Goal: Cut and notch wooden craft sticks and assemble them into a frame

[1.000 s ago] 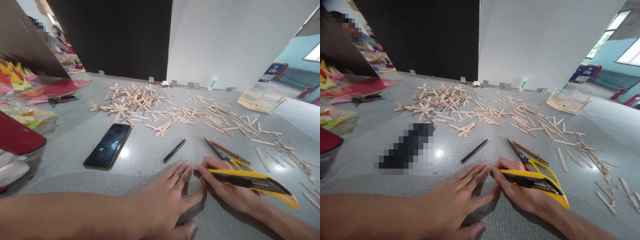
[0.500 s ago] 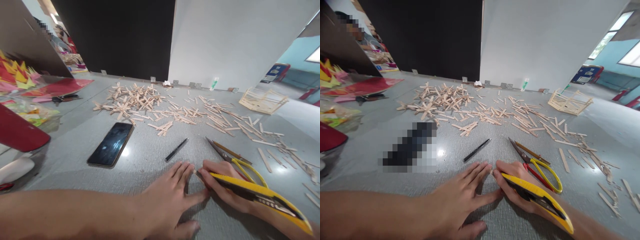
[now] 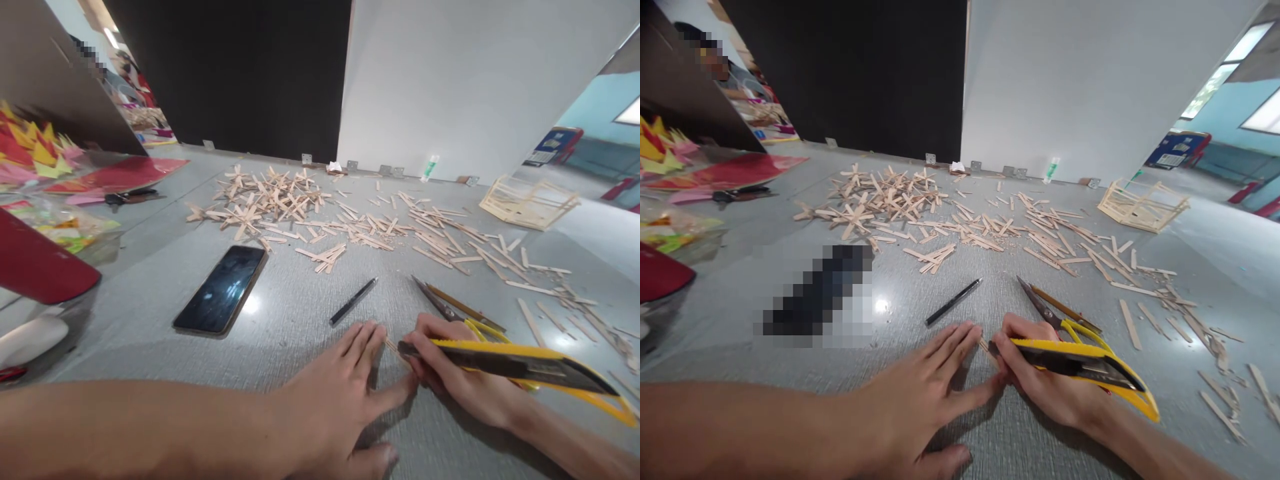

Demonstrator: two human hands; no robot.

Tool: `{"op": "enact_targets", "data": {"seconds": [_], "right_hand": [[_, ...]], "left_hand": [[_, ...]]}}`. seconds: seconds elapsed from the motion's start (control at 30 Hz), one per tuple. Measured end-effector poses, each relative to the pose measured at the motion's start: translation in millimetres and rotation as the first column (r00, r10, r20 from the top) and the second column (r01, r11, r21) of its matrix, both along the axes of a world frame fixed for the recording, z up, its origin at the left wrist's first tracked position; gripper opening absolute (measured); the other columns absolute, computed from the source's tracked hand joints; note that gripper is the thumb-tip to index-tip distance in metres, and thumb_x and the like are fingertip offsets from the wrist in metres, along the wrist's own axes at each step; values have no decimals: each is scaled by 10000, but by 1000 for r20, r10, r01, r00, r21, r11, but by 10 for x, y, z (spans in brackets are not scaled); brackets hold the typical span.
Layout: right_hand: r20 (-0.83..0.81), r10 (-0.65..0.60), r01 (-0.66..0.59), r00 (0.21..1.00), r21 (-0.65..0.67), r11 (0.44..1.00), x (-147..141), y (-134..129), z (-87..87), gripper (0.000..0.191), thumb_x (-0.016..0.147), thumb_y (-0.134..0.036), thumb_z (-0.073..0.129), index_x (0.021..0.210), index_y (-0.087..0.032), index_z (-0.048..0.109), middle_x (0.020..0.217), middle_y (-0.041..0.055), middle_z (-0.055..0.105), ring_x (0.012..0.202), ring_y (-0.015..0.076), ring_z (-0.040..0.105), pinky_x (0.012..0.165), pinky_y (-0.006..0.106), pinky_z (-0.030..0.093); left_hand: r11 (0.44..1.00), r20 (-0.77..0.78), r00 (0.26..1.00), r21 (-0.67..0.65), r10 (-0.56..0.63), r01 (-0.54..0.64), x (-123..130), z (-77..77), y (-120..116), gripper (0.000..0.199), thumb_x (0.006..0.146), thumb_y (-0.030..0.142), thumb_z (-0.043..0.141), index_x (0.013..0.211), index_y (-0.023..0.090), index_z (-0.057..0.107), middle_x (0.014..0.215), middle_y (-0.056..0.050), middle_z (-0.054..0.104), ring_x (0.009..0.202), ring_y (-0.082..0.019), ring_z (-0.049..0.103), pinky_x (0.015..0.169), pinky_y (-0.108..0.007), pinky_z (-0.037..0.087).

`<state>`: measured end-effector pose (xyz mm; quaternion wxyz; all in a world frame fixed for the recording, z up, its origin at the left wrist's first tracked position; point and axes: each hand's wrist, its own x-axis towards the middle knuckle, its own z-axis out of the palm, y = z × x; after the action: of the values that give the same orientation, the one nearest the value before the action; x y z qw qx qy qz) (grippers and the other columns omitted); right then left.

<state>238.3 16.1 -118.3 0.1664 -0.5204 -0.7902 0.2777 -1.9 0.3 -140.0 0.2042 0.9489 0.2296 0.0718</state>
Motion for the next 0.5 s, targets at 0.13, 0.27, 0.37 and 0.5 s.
{"op": "enact_targets", "data": {"seconds": [0.13, 0.27, 0.37, 0.5], "right_hand": [[-50, -63, 60, 997, -60, 996, -19, 2, 19, 460, 1071, -498, 445, 706, -238, 548, 554, -57, 589, 514, 122, 553, 543, 276, 426], [-69, -96, 90, 993, -80, 993, -46, -18, 29, 467, 1053, -504, 467, 680, -234, 546, 559, -52, 594, 530, 122, 552, 562, 275, 424], [-82, -124, 116, 989, -90, 989, -59, -33, 27, 462, 1043, -513, 475, 683, -232, 547, 577, -47, 588, 527, 120, 534, 534, 270, 406], [-95, -160, 150, 983, -103, 983, -49, -34, -6, 453, 1047, -508, 476, 694, -237, 563, 549, -54, 553, 501, 121, 516, 505, 265, 397]], "left_hand": [[1000, 3, 1000, -8, -7, 7, -3, -2, 8, 727, 1023, 538, 438, 1628, 187, 236, 1687, -268, 67, 1540, -458, 50, 1261, -582, 159], [1000, 20, 999, -13, -28, 28, -21, -4, 31, 735, 1017, 560, 453, 1629, 214, 236, 1706, -226, 13, 1553, -445, 38, 1264, -575, 162], [999, 23, 1000, -36, -13, 14, -27, -4, 50, 767, 1012, 635, 433, 1644, 275, 187, 1720, -175, -24, 1560, -445, 50, 1252, -590, 193], [999, 21, 999, -38, -24, 25, -29, -6, 60, 815, 1011, 671, 410, 1643, 205, 191, 1710, -207, 5, 1558, -456, 43, 1255, -593, 179]]}}
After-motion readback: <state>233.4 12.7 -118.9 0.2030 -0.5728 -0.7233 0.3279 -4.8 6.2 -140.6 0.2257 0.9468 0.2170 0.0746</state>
